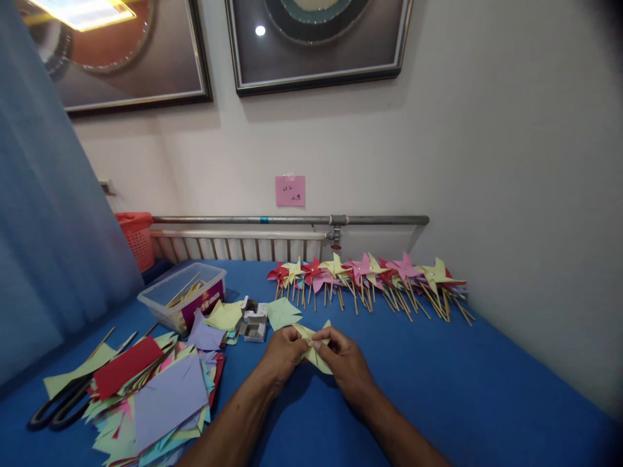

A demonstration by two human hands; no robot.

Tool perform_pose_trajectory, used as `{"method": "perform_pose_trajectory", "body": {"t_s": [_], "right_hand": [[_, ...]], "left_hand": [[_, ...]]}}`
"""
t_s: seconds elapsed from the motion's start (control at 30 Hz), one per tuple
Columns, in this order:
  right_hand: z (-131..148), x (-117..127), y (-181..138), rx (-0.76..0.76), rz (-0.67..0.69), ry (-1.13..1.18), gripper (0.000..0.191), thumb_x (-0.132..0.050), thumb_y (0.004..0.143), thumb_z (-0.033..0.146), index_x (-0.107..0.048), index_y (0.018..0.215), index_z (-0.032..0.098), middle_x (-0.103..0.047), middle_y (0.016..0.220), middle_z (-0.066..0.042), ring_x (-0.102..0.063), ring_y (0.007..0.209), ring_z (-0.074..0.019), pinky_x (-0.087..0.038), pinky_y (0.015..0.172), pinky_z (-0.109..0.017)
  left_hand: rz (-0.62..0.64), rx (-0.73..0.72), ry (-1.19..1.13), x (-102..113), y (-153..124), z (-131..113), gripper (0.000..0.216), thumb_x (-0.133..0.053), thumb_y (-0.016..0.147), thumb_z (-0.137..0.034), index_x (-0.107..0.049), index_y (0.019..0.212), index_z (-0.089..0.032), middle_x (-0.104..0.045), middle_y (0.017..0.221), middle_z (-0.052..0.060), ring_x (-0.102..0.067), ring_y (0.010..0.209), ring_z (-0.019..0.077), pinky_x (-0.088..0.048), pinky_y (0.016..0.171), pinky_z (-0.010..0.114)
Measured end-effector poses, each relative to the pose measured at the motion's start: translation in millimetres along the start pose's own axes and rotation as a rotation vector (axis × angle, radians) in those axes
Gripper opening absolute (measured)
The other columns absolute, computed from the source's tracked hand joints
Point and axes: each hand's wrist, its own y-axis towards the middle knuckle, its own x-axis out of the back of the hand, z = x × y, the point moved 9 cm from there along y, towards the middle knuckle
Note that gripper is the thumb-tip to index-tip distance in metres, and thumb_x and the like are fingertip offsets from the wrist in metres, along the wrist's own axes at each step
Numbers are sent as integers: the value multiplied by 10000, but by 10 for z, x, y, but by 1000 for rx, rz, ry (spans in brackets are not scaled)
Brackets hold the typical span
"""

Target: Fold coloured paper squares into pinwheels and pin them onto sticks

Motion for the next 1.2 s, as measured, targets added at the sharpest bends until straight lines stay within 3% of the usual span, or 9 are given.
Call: {"method": "perform_pose_trajectory", "body": {"t_s": [0.2, 0.37, 0.5, 0.57, 0.63, 0.73, 1.2], "right_hand": [[-16, 18, 9, -21, -43, 1, 291, -683, 763, 421, -649, 954, 203, -488, 561, 75, -412, 476, -106, -300, 469, -225], [14, 39, 12, -22, -92, 44, 629, -714, 734, 352, -561, 1325, 198, -571, 648, 64, -486, 507, -121, -357, 477, -228], [-41, 62, 38, -46, -128, 140, 879, -776, 684, 364, -416, 1467, 193, -673, 743, 22, -587, 585, -164, -429, 526, -254], [-114, 62, 56, -89, -129, 210, 861, -830, 619, 390, -487, 1384, 189, -717, 792, -10, -630, 626, -191, -464, 562, -278], [-168, 52, 66, -121, -111, 238, 669, -873, 566, 407, -616, 1142, 182, -718, 760, -14, -640, 633, -195, -474, 587, -285], [-188, 33, 57, -133, -75, 254, 459, -890, 571, 422, -630, 862, 180, -687, 689, 5, -621, 622, -172, -461, 604, -271], [-134, 3, 3, -169, -87, 311, 466, -881, 572, 373, -590, 885, 188, -635, 626, 55, -533, 532, -111, -383, 536, -230]], "left_hand": [[20, -11, 2, -17, 4, 21, 308, -755, 596, -394, -534, 608, -180, -530, 495, -36, -385, 465, 74, -263, 496, 228], [30, -20, 3, -28, 10, 30, 330, -756, 596, -416, -527, 615, -179, -541, 515, -34, -394, 477, 75, -278, 510, 229], [30, -19, 30, -28, 15, 40, 342, -761, 603, -425, -522, 606, -180, -530, 507, -40, -373, 466, 69, -251, 500, 230], [38, -14, 16, -39, 8, 36, 331, -765, 596, -415, -537, 619, -176, -532, 511, -41, -374, 466, 68, -251, 502, 231], [48, -8, -3, -53, -3, 31, 326, -772, 582, -405, -553, 630, -169, -540, 520, -38, -382, 471, 68, -254, 507, 230], [61, -5, -21, -65, -14, 27, 326, -778, 578, -401, -573, 645, -157, -557, 536, -27, -404, 484, 73, -260, 514, 229], [91, -6, -67, -68, -13, 44, 323, -817, 578, -379, -613, 644, -137, -580, 559, -15, -472, 528, 92, -324, 554, 230]]}}
